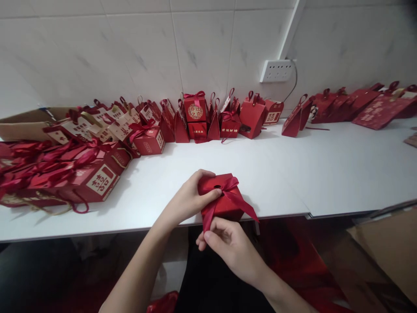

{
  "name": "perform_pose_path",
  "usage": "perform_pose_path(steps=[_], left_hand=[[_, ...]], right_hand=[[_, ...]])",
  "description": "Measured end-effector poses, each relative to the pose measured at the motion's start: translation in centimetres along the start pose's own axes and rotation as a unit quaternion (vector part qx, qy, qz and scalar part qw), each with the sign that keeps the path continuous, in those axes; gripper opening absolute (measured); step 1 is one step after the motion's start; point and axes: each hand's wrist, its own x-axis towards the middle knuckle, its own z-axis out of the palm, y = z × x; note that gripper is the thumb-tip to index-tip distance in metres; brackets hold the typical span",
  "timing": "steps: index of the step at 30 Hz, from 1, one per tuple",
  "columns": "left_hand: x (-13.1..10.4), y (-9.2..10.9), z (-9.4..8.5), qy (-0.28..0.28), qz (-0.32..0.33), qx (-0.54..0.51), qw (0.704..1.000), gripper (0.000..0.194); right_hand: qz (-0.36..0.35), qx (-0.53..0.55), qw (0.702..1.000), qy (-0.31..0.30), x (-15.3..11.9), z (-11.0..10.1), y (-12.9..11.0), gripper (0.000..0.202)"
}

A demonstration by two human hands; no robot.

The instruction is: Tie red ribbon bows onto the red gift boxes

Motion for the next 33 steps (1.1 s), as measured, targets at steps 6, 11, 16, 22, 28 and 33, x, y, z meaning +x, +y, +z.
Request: perform_pose_path(steps=[6,11,16,22,28,33], left_hand=[[0.1,0.3,0.2,0.010,-0.023,-0.012,1.000,0.036],[0.3,0.5,0.4,0.024,-0.026,-0.003,0.999,0.034],[0.3,0.4,0.4,0.021,-0.025,-0.009,0.999,0.033],[0.3,0.4,0.3,0.023,-0.021,0.005,0.999,0.033],[0.2,0.6,0.3,0.026,-0.018,0.010,0.999,0.033],[0.3,0.5,0.4,0.030,-0.011,0.009,0.999,0.032]], right_hand=[[-0.003,-0.053,0.999,-0.012,-0.1,-0.5,0.2,0.019],[-0.011,-0.096,0.995,-0.028,-0.3,-0.9,0.1,0.019],[-0.027,-0.124,0.990,-0.056,-0.5,-1.0,-0.1,0.019],[-0.031,-0.170,0.982,-0.082,-0.9,-3.2,-0.1,0.019],[-0.028,-0.098,0.994,0.047,-1.5,-6.5,0.1,0.057],[-0.028,-0.127,0.983,0.132,-1.2,-6.1,-0.7,0.045]])
